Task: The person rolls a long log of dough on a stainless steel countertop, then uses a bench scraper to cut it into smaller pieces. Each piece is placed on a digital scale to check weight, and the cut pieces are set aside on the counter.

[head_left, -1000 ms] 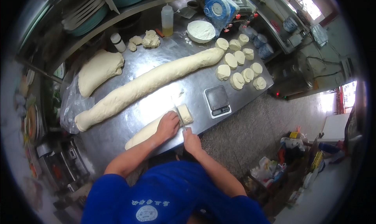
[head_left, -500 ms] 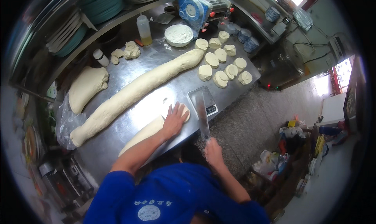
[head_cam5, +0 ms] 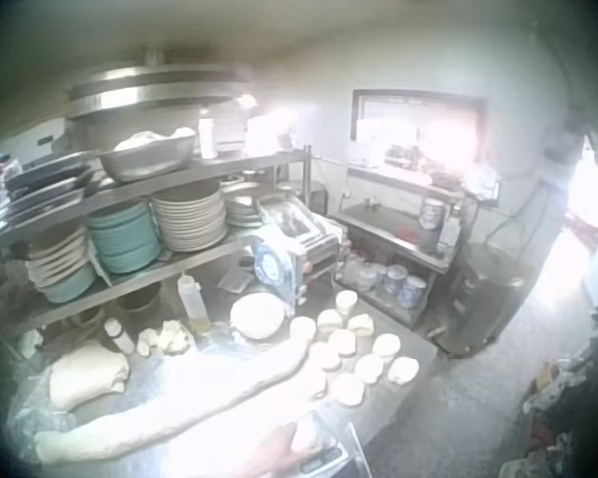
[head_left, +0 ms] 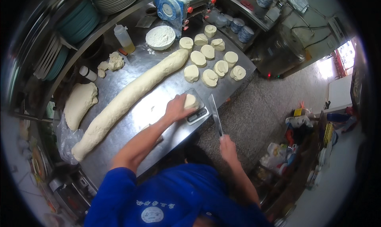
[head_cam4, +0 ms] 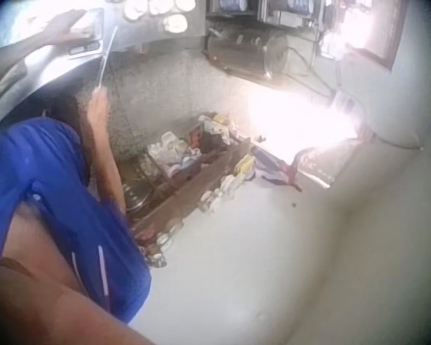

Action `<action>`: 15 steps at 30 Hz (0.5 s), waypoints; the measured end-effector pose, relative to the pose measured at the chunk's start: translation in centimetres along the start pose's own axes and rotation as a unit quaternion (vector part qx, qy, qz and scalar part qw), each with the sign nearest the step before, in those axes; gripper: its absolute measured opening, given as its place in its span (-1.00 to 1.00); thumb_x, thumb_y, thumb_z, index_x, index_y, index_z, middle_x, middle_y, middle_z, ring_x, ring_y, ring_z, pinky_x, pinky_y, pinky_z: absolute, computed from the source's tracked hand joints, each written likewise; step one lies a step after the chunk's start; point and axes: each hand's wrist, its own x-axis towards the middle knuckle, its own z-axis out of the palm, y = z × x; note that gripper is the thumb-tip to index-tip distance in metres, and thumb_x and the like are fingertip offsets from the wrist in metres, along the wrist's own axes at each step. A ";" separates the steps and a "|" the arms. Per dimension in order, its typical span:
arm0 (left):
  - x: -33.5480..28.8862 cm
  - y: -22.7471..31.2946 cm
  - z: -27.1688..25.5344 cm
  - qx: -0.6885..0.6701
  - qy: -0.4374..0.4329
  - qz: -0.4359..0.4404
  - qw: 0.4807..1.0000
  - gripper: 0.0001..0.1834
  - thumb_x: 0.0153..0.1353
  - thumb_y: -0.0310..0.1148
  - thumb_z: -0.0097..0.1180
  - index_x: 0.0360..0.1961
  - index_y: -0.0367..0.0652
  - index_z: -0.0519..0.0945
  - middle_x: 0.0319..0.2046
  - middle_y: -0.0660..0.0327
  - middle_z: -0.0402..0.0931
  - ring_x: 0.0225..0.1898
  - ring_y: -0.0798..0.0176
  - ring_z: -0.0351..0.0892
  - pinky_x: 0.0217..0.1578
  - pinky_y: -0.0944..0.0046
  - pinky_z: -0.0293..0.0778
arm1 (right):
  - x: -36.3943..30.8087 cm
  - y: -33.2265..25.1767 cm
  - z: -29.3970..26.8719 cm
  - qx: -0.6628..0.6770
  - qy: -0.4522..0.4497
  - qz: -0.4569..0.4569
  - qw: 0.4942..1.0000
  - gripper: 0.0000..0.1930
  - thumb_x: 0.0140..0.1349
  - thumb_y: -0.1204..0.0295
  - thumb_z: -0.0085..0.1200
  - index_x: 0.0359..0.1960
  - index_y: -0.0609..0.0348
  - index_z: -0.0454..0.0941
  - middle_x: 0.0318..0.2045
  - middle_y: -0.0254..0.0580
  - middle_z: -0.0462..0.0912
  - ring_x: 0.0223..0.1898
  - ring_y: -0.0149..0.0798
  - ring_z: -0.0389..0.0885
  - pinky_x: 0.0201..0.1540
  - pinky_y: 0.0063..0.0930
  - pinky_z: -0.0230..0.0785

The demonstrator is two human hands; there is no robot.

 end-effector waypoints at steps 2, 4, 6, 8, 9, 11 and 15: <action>2.2 3.3 -0.7 0.028 -0.038 -0.032 0.998 -0.06 0.07 0.11 0.53 0.36 -0.20 0.45 -0.03 -0.16 0.57 0.01 -0.30 0.60 0.06 -0.14 0.58 | 2.2 0.7 -0.4 -0.011 -0.010 -0.005 1.000 -0.66 0.64 0.19 -0.10 -0.10 0.24 0.54 -0.57 -0.09 0.57 -0.52 -0.11 0.62 -0.37 -0.12 0.44; 2.7 3.7 0.6 0.056 -0.028 -0.013 0.998 -0.09 0.07 -0.03 0.55 0.36 -0.22 0.43 0.01 -0.17 0.55 0.05 -0.30 0.59 0.09 -0.14 0.56 | 4.1 0.8 -0.7 -0.022 -0.030 0.005 0.999 -0.67 0.63 0.18 -0.09 -0.08 0.24 0.53 -0.51 0.05 0.61 -0.42 0.09 0.65 -0.30 0.01 0.43; 1.9 3.7 1.7 0.070 -0.003 0.009 0.997 -0.08 0.07 -0.17 0.57 0.41 -0.22 0.39 0.07 -0.14 0.52 0.13 -0.27 0.55 0.15 -0.15 0.51 | 5.3 0.4 -0.8 -0.032 -0.054 0.034 0.997 -0.67 0.63 0.18 -0.09 -0.03 0.23 0.52 -0.38 0.31 0.67 -0.23 0.45 0.67 -0.15 0.27 0.42; 0.9 2.6 2.4 0.050 0.048 0.028 0.997 -0.04 0.07 -0.18 0.55 0.46 -0.21 0.36 0.10 -0.14 0.51 0.16 -0.25 0.51 0.18 -0.12 0.48 | 5.7 -0.1 -0.8 -0.050 -0.069 0.018 0.996 -0.67 0.63 0.18 -0.09 -0.05 0.23 0.52 -0.37 0.32 0.67 -0.23 0.47 0.66 -0.15 0.29 0.42; 0.6 1.9 2.7 0.040 0.075 0.038 0.996 -0.02 0.07 -0.18 0.55 0.48 -0.21 0.34 0.11 -0.14 0.50 0.18 -0.23 0.49 0.19 -0.11 0.47 | 5.8 -0.2 -0.7 -0.059 -0.077 0.010 0.995 -0.67 0.63 0.17 -0.09 -0.06 0.23 0.52 -0.37 0.33 0.67 -0.22 0.48 0.66 -0.15 0.29 0.41; -0.2 0.1 2.8 0.069 0.054 0.066 0.994 0.07 0.03 -0.17 0.58 0.53 -0.22 0.28 0.20 -0.15 0.48 0.22 -0.23 0.47 0.26 -0.10 0.42 | 5.2 0.3 0.1 -0.063 -0.080 -0.022 0.995 -0.67 0.63 0.19 -0.09 -0.07 0.24 0.53 -0.46 0.18 0.66 -0.32 0.31 0.69 -0.21 0.18 0.44; -1.7 -1.5 2.4 0.083 -0.003 0.051 0.995 0.08 0.06 -0.14 0.51 0.57 -0.22 0.26 0.25 -0.14 0.48 0.28 -0.24 0.43 0.37 -0.11 0.33 | 3.3 1.1 1.9 -0.073 -0.096 0.016 0.993 -0.66 0.63 0.18 -0.08 -0.07 0.24 0.54 -0.54 0.07 0.63 -0.42 0.10 0.70 -0.29 0.05 0.45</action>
